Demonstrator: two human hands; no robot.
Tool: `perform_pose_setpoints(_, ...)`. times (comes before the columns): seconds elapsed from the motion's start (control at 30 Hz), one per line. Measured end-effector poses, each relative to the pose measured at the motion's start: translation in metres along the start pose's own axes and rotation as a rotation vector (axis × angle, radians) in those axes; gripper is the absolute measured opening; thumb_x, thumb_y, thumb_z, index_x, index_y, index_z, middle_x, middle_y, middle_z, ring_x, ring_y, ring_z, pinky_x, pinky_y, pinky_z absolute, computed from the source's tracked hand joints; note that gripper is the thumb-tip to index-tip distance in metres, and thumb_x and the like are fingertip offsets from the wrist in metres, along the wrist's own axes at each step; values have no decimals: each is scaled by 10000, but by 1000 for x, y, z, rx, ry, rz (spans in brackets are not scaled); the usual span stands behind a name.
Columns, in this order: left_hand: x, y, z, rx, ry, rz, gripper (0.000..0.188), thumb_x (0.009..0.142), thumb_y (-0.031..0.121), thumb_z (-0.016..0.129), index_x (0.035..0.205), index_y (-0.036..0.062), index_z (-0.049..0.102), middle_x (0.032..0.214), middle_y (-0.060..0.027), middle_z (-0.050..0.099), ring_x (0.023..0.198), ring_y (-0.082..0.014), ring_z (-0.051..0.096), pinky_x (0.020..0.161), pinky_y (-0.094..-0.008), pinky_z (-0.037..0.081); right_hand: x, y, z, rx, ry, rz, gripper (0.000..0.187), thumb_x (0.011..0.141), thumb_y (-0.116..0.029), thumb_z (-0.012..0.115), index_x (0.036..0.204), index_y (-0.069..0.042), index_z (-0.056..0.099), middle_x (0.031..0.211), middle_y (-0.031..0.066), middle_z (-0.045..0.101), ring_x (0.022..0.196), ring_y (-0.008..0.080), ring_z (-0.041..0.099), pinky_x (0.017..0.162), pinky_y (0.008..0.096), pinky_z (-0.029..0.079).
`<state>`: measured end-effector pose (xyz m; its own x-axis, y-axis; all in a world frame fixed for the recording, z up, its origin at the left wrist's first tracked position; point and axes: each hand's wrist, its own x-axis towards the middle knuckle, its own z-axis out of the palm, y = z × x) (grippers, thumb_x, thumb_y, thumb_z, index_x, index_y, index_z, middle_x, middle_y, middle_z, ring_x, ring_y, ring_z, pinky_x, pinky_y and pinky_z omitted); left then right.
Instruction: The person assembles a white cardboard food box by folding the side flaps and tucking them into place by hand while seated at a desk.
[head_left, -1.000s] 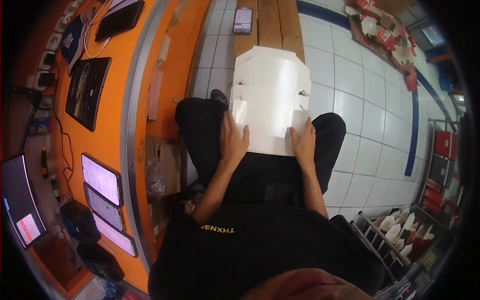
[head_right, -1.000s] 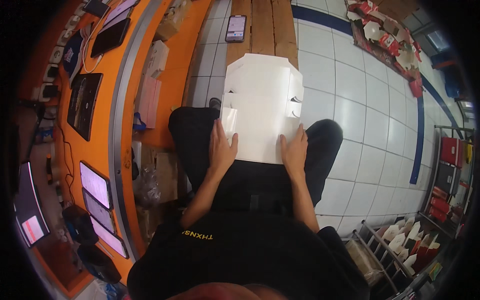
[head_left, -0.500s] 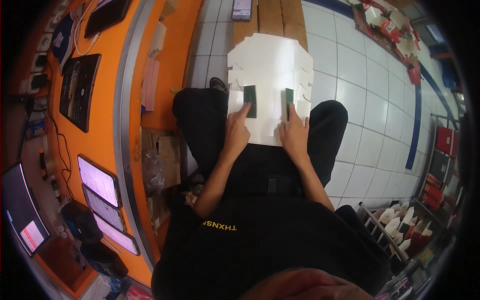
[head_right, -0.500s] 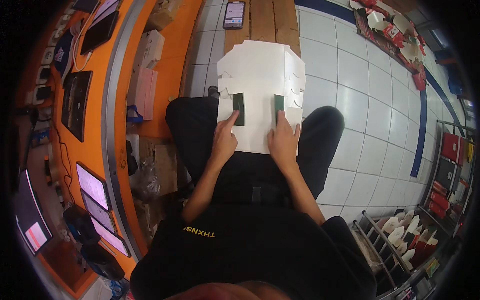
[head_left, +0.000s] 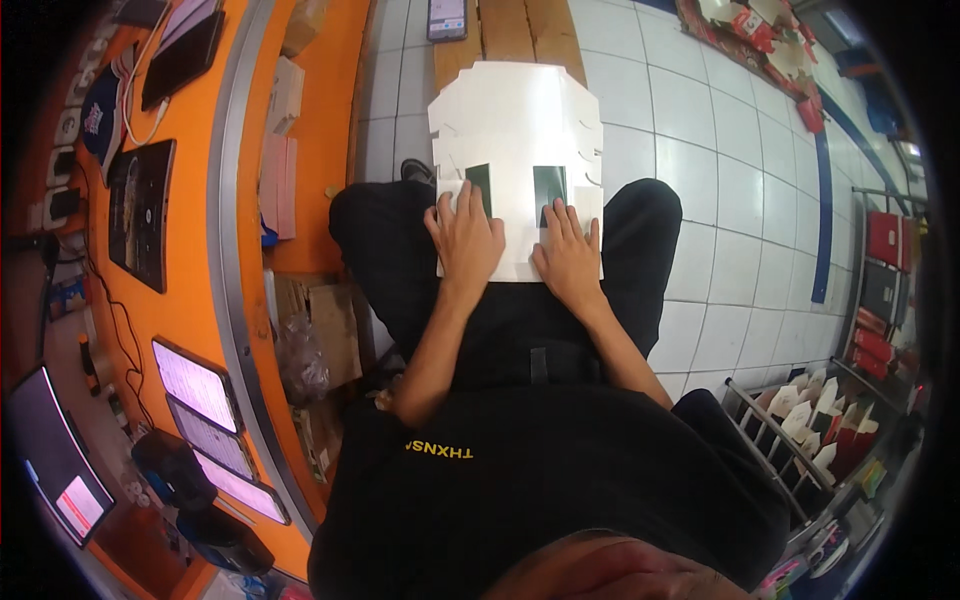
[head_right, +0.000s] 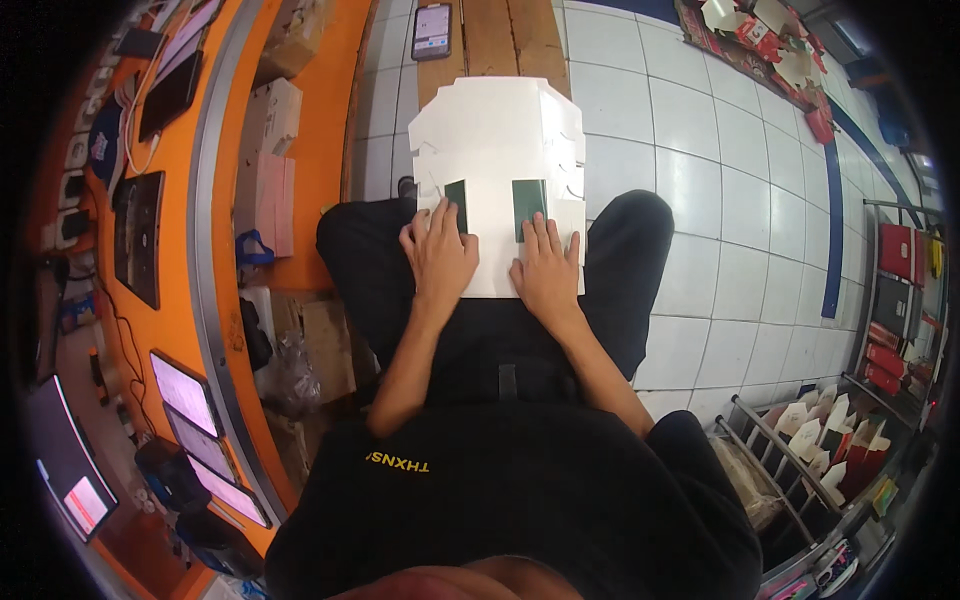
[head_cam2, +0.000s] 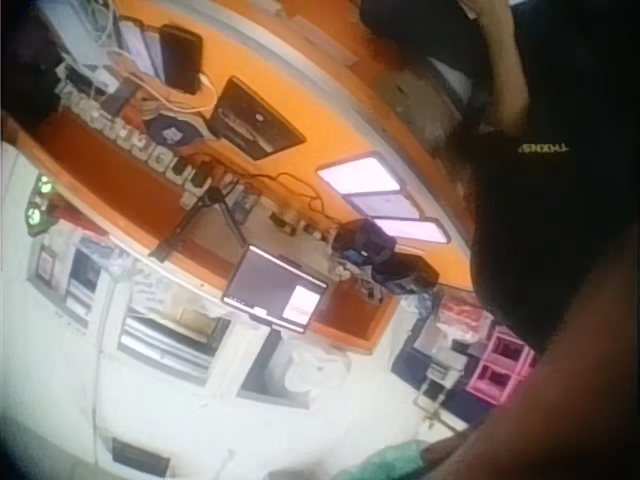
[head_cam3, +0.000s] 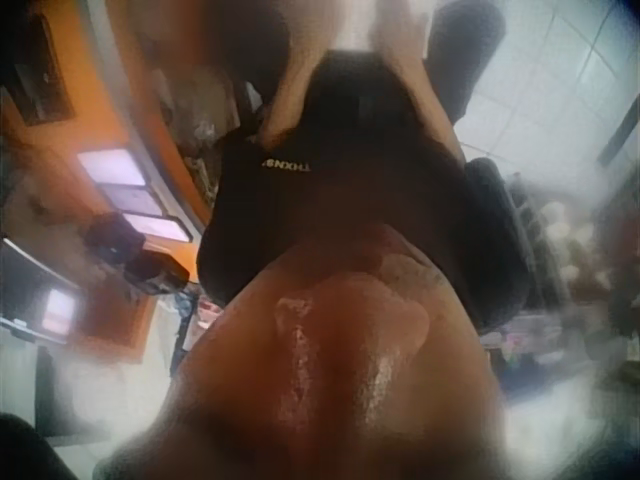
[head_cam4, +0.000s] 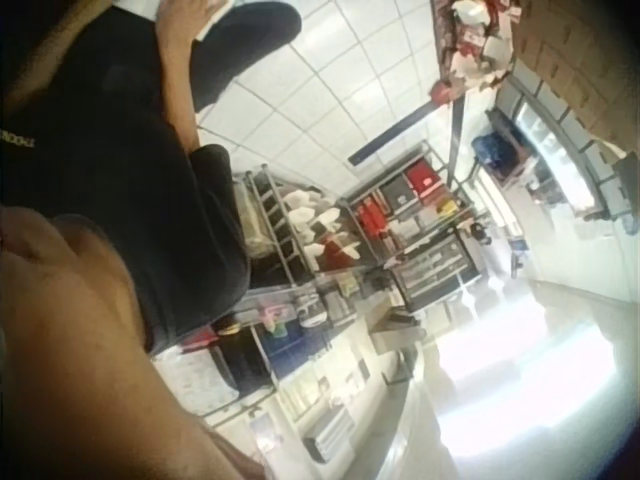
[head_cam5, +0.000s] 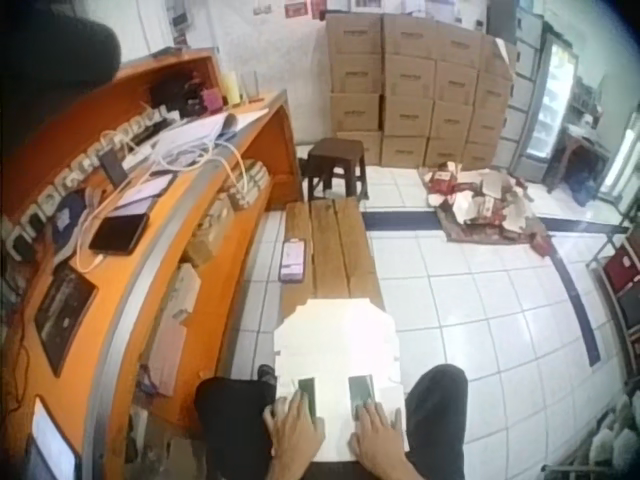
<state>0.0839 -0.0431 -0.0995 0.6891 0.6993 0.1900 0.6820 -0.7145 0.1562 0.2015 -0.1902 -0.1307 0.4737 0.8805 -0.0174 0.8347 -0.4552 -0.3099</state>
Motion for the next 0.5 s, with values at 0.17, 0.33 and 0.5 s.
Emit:
perform_pose_setpoints(0.17,15,41,23,-555,-11,-116,305,947,272,675,1078,-3,690,1044,-131,727,963,-311,672,878,-447,502,0,11,-17,206,-54,20,556,933,-178,625,1459,-56,492,1565,170,471,1460,347,432,1165,620,334)
perform_pose_setpoints(0.33,44,50,58,-1099,-542,-453,303,979,272,690,979,-30,699,826,-88,701,768,-181,690,698,-331,543,-6,21,-37,334,120,13,538,926,-83,638,1438,-32,483,1479,233,515,1406,382,476,1115,505,430)
perform_pose_setpoints(0.5,48,46,55,-1558,-500,-616,193,1016,143,630,1048,-38,688,914,-85,714,774,-138,674,688,-289,552,-18,25,-39,779,298,509,435,964,-37,623,1372,38,492,1156,249,641,1096,332,661,938,402,538)
